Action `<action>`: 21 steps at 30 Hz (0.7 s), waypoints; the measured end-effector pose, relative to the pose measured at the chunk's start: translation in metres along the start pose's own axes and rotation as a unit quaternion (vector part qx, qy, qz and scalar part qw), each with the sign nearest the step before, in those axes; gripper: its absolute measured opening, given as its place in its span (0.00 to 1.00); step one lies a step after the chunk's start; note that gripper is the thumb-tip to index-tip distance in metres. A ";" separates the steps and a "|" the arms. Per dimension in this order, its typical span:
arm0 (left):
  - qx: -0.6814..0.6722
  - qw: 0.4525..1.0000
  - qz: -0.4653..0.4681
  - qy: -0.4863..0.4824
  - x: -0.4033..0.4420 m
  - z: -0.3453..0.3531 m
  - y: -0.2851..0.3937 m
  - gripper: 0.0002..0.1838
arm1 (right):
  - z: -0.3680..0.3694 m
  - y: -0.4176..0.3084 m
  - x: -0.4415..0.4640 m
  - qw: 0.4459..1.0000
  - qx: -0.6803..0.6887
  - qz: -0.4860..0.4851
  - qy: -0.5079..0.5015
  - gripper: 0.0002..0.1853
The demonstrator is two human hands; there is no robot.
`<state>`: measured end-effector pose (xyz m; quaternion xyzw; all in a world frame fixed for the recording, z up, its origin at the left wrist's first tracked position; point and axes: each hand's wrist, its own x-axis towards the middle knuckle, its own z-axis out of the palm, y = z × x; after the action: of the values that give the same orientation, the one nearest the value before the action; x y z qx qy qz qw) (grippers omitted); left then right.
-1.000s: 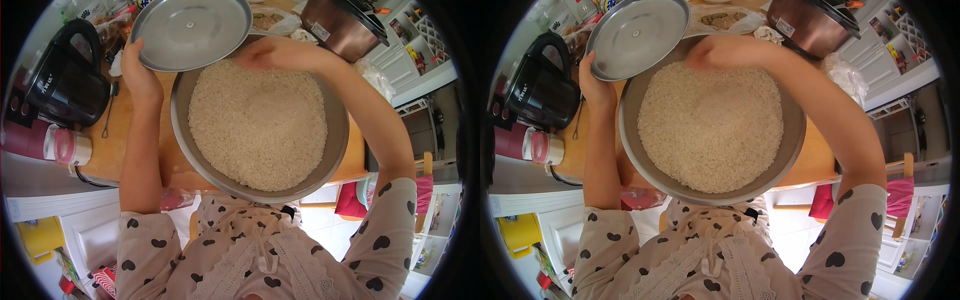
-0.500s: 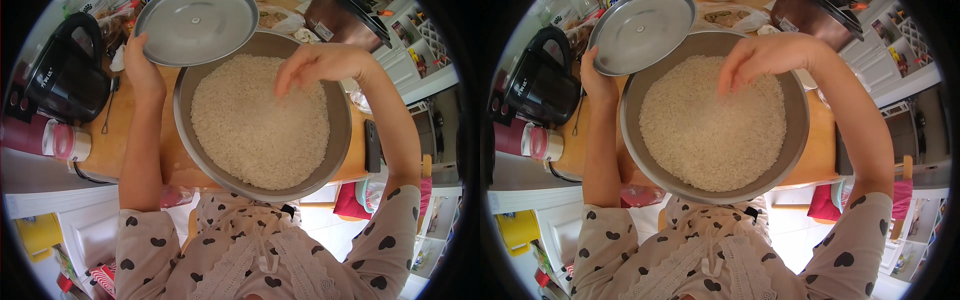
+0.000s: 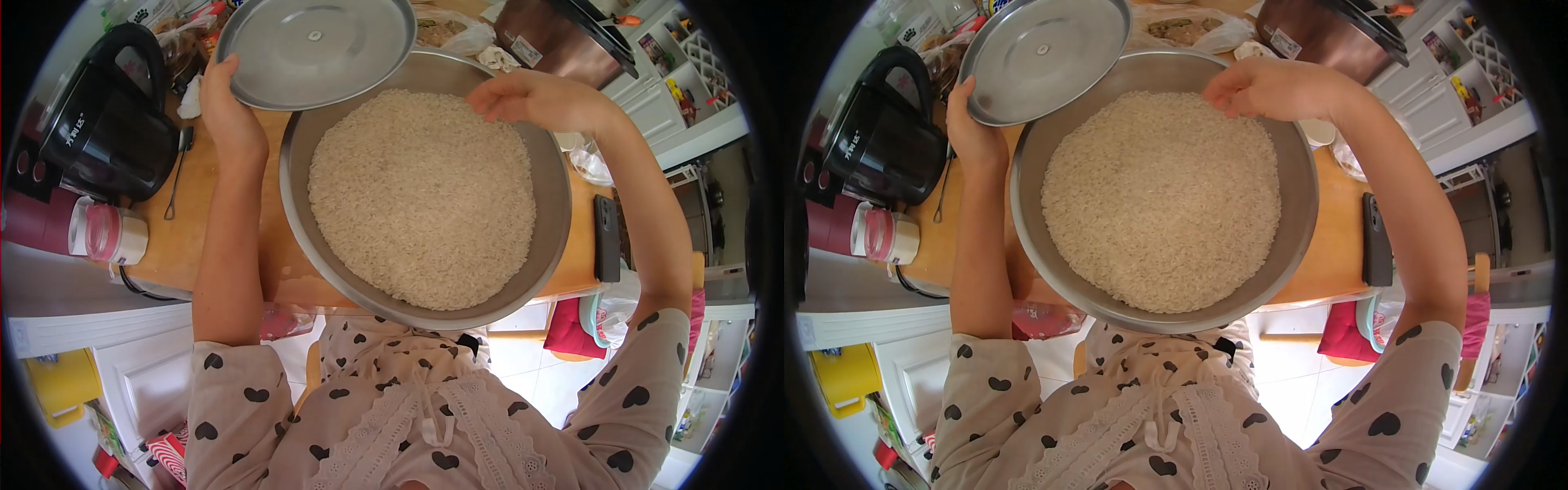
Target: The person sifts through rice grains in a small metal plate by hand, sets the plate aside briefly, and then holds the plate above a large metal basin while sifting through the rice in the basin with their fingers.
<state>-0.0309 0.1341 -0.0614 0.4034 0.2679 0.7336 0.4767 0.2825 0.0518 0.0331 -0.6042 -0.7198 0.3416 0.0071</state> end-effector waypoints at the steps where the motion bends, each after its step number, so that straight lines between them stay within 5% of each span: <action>1: 0.003 1.000 0.002 -0.006 0.000 -0.001 0.000 0.17 | 0.000 0.002 -0.001 1.000 -0.003 -0.004 0.001 0.20; 7: 0.021 1.000 0.005 0.003 -0.001 0.000 0.000 0.18 | 0.008 0.006 -0.004 0.998 -0.059 -0.015 -0.010 0.18; 16: 0.007 1.000 -0.013 0.019 -0.006 0.011 0.006 0.20 | 0.060 0.005 0.007 0.947 -0.319 0.015 0.017 0.23; 21: 0.000 1.000 -0.014 0.015 -0.004 0.008 0.004 0.21 | 0.050 -0.017 0.005 0.990 -0.090 0.064 -0.089 0.26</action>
<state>-0.0255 0.1286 -0.0554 0.3884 0.2806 0.7329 0.4829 0.2452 0.0312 0.0019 -0.6144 -0.7054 0.3275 -0.1329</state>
